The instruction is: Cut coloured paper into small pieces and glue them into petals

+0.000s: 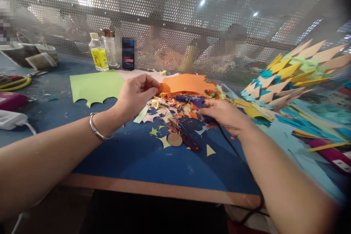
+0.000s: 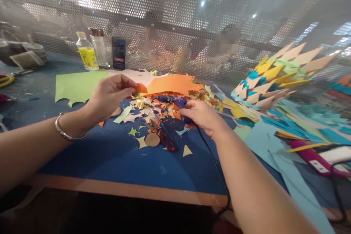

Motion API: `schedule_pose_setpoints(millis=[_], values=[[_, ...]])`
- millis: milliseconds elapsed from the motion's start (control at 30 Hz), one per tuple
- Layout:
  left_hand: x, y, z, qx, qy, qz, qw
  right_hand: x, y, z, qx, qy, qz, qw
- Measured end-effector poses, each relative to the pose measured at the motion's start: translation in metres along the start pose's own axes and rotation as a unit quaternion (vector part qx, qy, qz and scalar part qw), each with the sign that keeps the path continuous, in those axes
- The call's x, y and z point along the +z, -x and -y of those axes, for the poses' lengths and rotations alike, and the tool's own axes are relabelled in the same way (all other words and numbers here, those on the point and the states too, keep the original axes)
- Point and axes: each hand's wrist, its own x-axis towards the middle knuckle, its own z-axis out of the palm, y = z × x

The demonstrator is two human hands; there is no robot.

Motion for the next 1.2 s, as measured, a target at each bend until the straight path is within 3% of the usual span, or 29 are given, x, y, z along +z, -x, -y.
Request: schedule_pose_setpoints(millis=[100,200,300,467,600,900,1100,1200], values=[[-0.002,-0.003,0.005,0.012,0.022,-0.035,0.999,-0.001,0.002,0.004,0.047,-0.116,-0.007,0.992],[-0.003,-0.005,0.008,0.011,0.026,-0.047,0.999,-0.003,0.004,0.009,0.041,-0.203,-0.013,0.978],[-0.003,-0.005,0.008,-0.004,0.025,-0.028,0.999,-0.005,0.007,0.015,0.030,-0.272,-0.005,0.962],[-0.003,-0.002,0.008,-0.031,-0.003,0.016,0.999,-0.008,0.011,0.028,0.002,-0.360,0.062,0.931],[-0.003,0.000,0.007,-0.047,-0.014,0.047,0.998,-0.010,0.015,0.035,-0.028,-0.348,0.036,0.936],[-0.001,0.001,0.005,-0.045,-0.032,0.054,0.997,-0.008,0.021,0.037,-0.121,-0.200,-0.014,0.972],[-0.002,0.000,0.009,-0.033,-0.014,0.063,0.997,-0.005,0.027,0.043,-0.174,-0.110,-0.044,0.978],[-0.002,0.000,0.011,-0.028,0.001,0.069,0.997,-0.005,0.029,0.045,-0.182,-0.129,-0.049,0.974]])
